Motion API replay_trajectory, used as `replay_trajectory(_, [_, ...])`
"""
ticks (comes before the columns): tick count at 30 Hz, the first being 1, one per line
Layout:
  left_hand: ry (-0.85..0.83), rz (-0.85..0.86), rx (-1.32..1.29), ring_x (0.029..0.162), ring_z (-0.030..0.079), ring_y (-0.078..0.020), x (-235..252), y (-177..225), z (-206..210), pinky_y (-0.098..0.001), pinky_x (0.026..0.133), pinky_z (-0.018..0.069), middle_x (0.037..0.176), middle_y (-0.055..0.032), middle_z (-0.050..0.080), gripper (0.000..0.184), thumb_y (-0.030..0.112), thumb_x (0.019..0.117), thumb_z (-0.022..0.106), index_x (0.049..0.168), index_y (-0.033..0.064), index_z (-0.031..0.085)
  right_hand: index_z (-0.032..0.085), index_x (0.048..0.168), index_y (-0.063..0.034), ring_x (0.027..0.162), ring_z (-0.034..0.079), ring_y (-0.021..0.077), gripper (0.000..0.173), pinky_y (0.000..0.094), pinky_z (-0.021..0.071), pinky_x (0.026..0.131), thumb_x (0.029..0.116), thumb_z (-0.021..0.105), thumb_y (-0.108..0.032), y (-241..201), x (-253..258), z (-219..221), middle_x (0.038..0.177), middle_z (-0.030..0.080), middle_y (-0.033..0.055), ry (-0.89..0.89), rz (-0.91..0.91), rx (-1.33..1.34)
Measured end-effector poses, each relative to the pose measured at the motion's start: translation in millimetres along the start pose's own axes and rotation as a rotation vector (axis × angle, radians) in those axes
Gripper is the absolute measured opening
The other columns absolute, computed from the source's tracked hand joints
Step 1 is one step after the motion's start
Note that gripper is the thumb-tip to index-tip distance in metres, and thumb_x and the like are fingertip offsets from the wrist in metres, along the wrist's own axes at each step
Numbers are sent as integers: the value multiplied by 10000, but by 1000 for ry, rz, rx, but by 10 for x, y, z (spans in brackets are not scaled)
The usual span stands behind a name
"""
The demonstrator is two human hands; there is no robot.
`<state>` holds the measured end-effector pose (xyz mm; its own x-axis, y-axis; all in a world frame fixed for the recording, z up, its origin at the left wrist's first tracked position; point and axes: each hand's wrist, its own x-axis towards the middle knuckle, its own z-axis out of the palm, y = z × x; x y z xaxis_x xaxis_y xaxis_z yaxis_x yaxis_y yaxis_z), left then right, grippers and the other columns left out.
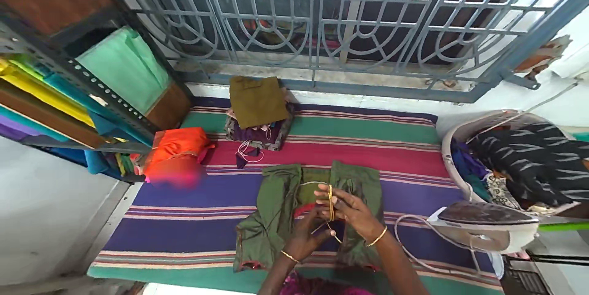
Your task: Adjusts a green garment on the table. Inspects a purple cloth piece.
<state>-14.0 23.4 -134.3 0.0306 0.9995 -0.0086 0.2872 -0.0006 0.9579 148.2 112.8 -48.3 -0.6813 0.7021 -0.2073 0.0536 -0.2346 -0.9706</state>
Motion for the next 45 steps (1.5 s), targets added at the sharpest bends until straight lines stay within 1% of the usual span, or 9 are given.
replay_trajectory(4, [4, 99, -92, 1025, 666, -99, -1, 162, 53, -299, 973, 525, 1076, -101, 720, 335, 205, 1006, 591, 1193, -63, 663, 539, 1446, -95, 1128, 682, 182, 383, 344, 589, 903, 1089, 418, -165, -162, -60, 68, 1376, 637, 59, 21, -42, 46])
replay_trajectory(10, [-10, -119, -444, 805, 703, -104, -15, 557, -154, -277, 706, 606, 1044, -50, 700, 516, 296, 1082, 216, 1211, -35, 589, 531, 1457, -66, 1190, 641, 157, 403, 329, 533, 991, 1065, 479, -145, -418, -92, 88, 1399, 622, 66, -18, -214, -104])
replay_trajectory(18, [-197, -65, -262, 793, 570, 36, 45, 653, -387, -163, 724, 484, 935, 66, 647, 233, 122, 1045, 477, 1098, 22, 681, 721, 1147, -79, 812, 616, 6, 199, 176, 502, 665, 1041, 576, -166, -589, -92, 200, 1188, 702, 5, -24, -234, -261])
replay_trajectory(20, [-193, -58, -255, 786, 553, 44, 72, 615, -407, -152, 729, 471, 931, 69, 637, 208, 128, 1031, 503, 1074, 22, 677, 726, 1135, -67, 898, 658, 74, 203, 264, 547, 788, 1043, 580, -174, -627, -109, 181, 1137, 715, 34, -29, -180, -355])
replay_trajectory(27, [26, -328, 278, 1090, 641, -304, 107, 645, -420, -495, 995, 498, 1229, -203, 629, 449, 321, 1115, 374, 1298, -5, 624, 736, 1122, -93, 793, 657, 180, 201, 378, 565, 734, 1030, 629, -236, -622, -162, 60, 1079, 688, 91, 271, -85, -551])
replay_trajectory(31, [178, -243, 40, 741, 651, -95, 111, 570, -419, -282, 720, 554, 930, -58, 700, 307, 203, 1090, 462, 1107, 8, 698, 696, 1085, -35, 695, 644, 82, 147, 248, 569, 664, 1033, 601, -133, -564, -174, 75, 896, 686, 43, 297, -190, -288])
replay_trajectory(40, [420, -415, -254, 695, 617, -111, 178, 355, -519, -276, 664, 523, 831, -65, 640, 370, 226, 1130, 343, 1088, -35, 602, 684, 1037, -47, 674, 656, 40, 153, 196, 583, 653, 1041, 531, -57, -617, -285, 90, 783, 678, -17, 219, -305, 109])
replay_trajectory(42, [305, -382, -170, 874, 623, -180, 156, 438, -485, -348, 787, 507, 994, -146, 656, 403, 233, 1130, 333, 1207, -85, 566, 684, 1032, -53, 687, 668, 48, 139, 201, 587, 665, 1036, 545, -62, -627, -282, 109, 796, 693, -12, 178, -302, 120])
replay_trajectory(45, [112, -131, 9, 1095, 605, -246, 147, 446, -392, -380, 918, 529, 1268, -216, 536, 446, 255, 951, 681, 1192, -87, 524, 682, 1068, -50, 724, 674, 51, 144, 201, 587, 693, 1044, 540, -66, -631, -231, 127, 836, 701, -5, 192, -319, 125])
